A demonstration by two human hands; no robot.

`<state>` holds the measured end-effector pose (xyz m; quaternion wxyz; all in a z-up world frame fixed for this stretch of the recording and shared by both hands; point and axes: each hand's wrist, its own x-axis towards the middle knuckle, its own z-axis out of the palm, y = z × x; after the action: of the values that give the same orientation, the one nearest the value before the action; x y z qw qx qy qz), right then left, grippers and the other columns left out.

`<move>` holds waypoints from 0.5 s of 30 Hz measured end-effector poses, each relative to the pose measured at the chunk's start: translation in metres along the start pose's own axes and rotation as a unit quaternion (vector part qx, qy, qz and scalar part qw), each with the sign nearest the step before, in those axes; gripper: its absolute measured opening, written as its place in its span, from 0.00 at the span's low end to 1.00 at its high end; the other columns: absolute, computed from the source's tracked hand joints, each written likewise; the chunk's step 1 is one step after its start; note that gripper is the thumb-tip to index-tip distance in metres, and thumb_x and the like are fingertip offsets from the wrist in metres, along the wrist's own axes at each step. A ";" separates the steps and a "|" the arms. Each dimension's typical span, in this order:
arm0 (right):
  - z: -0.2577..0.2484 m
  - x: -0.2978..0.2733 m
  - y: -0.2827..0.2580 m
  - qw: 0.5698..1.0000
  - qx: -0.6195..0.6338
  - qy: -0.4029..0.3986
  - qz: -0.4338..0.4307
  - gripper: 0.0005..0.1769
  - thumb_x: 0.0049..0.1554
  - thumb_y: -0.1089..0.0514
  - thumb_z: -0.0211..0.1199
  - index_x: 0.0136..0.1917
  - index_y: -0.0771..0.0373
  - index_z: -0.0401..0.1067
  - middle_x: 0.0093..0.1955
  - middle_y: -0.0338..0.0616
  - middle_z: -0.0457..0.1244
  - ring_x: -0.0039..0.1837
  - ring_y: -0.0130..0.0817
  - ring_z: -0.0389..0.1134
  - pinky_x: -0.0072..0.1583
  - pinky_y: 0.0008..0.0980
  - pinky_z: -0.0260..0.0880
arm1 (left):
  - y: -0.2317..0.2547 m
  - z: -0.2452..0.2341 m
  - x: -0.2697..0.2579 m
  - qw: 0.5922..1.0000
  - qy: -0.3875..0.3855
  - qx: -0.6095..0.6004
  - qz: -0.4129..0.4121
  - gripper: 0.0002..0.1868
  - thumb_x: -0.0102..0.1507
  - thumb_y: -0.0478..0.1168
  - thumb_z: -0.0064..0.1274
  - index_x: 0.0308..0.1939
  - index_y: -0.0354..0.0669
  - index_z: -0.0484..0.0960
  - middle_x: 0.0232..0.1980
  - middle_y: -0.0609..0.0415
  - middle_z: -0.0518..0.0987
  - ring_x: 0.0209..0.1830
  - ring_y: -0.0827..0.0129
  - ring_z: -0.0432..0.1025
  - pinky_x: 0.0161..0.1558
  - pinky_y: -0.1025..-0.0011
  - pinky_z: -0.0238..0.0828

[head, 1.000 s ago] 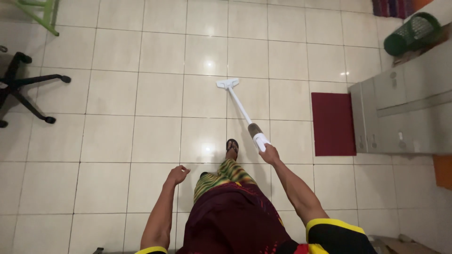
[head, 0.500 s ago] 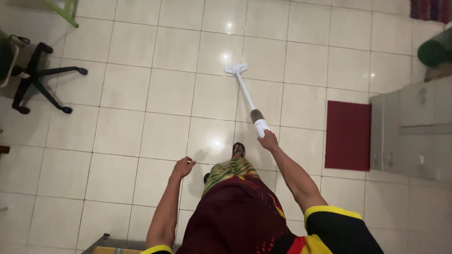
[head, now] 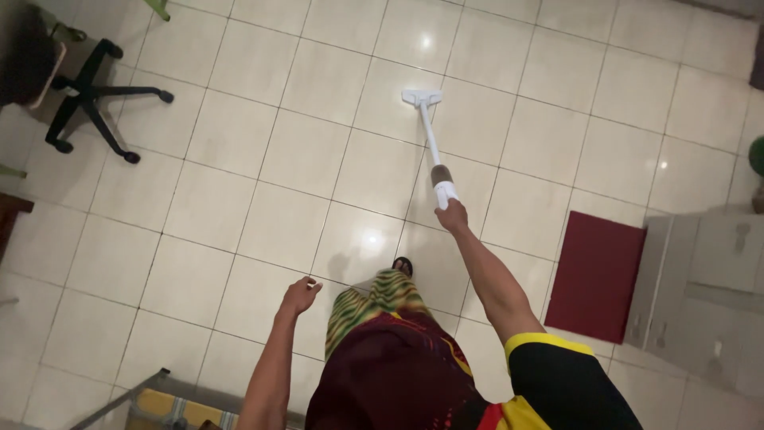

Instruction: The person cleans the floor by hand using a spray mop.

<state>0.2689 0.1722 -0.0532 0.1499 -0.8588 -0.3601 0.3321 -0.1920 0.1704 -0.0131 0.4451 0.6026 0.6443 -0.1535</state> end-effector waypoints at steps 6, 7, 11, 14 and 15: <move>-0.007 0.052 -0.014 1.000 -0.003 -0.006 0.006 0.30 0.52 0.48 0.69 0.60 0.71 0.72 0.58 0.62 0.68 0.61 0.55 0.70 0.61 0.47 0.70 | 0.005 -0.003 0.002 0.999 -0.003 0.003 -0.035 0.31 0.65 0.60 0.52 0.62 0.43 0.78 0.58 0.42 0.82 0.59 0.51 0.77 0.61 0.59 0.72; -0.007 0.057 -0.015 1.000 0.000 -0.005 0.005 0.30 0.52 0.48 0.69 0.60 0.71 0.72 0.58 0.62 0.68 0.60 0.55 0.70 0.61 0.47 0.70 | 0.005 -0.003 0.002 0.999 -0.001 0.003 -0.032 0.31 0.65 0.60 0.51 0.62 0.43 0.78 0.57 0.42 0.82 0.59 0.51 0.77 0.61 0.59 0.72; -0.004 0.063 -0.016 1.000 0.005 -0.002 -0.002 0.30 0.52 0.49 0.69 0.60 0.71 0.72 0.58 0.62 0.68 0.61 0.55 0.71 0.61 0.46 0.71 | 0.004 -0.001 0.006 1.000 0.003 0.000 -0.027 0.31 0.64 0.60 0.52 0.62 0.43 0.79 0.57 0.42 0.83 0.59 0.52 0.77 0.61 0.60 0.72; -0.001 0.056 -0.018 1.000 -0.004 -0.004 0.007 0.30 0.52 0.48 0.69 0.60 0.71 0.72 0.58 0.62 0.69 0.60 0.55 0.71 0.61 0.46 0.71 | 0.002 0.000 0.011 1.000 0.009 -0.013 -0.015 0.31 0.65 0.60 0.52 0.61 0.42 0.79 0.56 0.42 0.83 0.58 0.52 0.78 0.60 0.60 0.73; -0.001 0.051 -0.019 1.000 -0.013 -0.002 0.006 0.30 0.51 0.48 0.70 0.60 0.71 0.72 0.57 0.62 0.68 0.60 0.55 0.71 0.61 0.46 0.71 | 0.001 0.000 0.012 1.000 0.008 -0.014 -0.014 0.31 0.64 0.60 0.52 0.61 0.42 0.79 0.56 0.42 0.83 0.57 0.52 0.78 0.60 0.60 0.73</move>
<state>0.2862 0.2220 -0.0670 0.1360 -0.8623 -0.3598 0.3295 -0.1891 0.1781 -0.0215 0.4462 0.5883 0.6585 -0.1457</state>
